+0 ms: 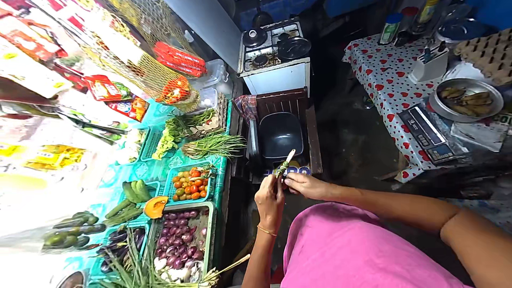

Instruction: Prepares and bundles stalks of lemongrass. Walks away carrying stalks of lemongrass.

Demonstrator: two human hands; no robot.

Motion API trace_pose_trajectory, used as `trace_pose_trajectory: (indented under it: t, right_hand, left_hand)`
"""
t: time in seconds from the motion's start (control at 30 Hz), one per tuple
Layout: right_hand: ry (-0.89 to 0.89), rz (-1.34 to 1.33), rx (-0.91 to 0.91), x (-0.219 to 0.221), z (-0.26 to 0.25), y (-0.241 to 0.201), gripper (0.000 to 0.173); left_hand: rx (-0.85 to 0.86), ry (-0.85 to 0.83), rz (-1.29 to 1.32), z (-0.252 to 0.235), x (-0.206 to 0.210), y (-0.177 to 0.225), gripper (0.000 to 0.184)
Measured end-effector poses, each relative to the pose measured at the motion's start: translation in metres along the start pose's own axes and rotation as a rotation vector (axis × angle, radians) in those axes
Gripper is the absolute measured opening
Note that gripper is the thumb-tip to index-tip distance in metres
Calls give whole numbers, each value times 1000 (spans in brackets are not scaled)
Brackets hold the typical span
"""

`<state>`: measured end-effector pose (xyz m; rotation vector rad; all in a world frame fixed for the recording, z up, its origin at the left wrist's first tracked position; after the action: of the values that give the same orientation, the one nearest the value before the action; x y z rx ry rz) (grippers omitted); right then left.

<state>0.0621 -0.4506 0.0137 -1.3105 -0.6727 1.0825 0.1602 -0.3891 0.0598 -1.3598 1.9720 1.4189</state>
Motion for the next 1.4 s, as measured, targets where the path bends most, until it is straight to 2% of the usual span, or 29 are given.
trace_pose_trajectory:
  t: [0.1,0.17,0.23,0.27,0.33,0.43,0.53,0.6,0.67,0.7,0.77,0.83,0.9,0.97,1.03,1.13,1.17,1.23,1.3,1.4]
  right_hand:
    - [-183,640,80,-5,7,-25,32]
    - [-282,862,80,-11,8,-40,31]
    - [-347,951,-27,-21,4,-54,29]
    - [-373,926,-114,-26,0,-58,28]
    - [-428,707,-295,-38,-9,-60,24]
    - [-465,25,-369,-38,-21,-38,17]
    - [-286,-472,-247,-9,-20,-9,21]
    - [-111,-570,-153,7,-18,7,26]
    - [-18,-408,-129,11,-15,11,29]
    - [1,-209,-143,8,-12,7,31]
    - [-48,253,-133,6,-5,-9,33]
    - [-140,558,-54,7,-2,-20,34]
    - [-177,736,-22,3,1,-35,34]
    - [-183,831,-67,-6,-1,-48,35]
    - [-158,893,-194,-17,-4,-58,35]
    - [-87,884,-478,-25,-9,-61,35]
    - [-72,820,-502,-27,-10,-58,36]
    - [-66,630,-434,-29,-14,-48,39]
    - [-46,464,-342,-30,-17,-38,39]
    - [114,373,-315,-32,-16,-33,41]
  left_hand:
    - [-7,-136,-151,0,15,7,17]
    - [22,-273,-162,2,27,14,17]
    - [72,-416,-74,7,33,20,19]
    - [98,-479,14,10,34,22,21]
    - [156,-560,280,13,28,28,23]
    - [234,-500,601,6,6,37,21]
    - [161,-289,473,-6,-11,22,22]
    - [86,-182,296,-7,-13,7,24]
    - [29,-128,160,-5,-10,-3,24]
    - [9,-123,104,-5,-9,-6,24]
    - [-27,-163,-6,-5,-4,-8,23]
    - [-50,-214,-123,-5,3,-8,22]
    - [-63,-296,-189,-5,14,-5,19]
    - [-40,-396,-183,-3,23,3,18]
    - [8,-483,-87,1,27,9,23]
    - [85,-541,131,2,20,9,24]
    - [112,-528,183,0,15,9,23]
    - [134,-470,229,-4,5,6,21]
    - [62,-369,342,-7,-2,-3,19]
    - [-279,-177,891,-7,2,-32,20]
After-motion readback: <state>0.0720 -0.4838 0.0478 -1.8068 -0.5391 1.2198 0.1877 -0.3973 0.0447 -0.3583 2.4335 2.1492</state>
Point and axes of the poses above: each hand's wrist, its own z-axis away from the middle knuckle, its own x-axis out of the palm, y = z × x, the point moved 9 cm from there along -z, towards the middle knuckle, and after that the axes turned 5 degrees about -y, right-handed, at the moved point
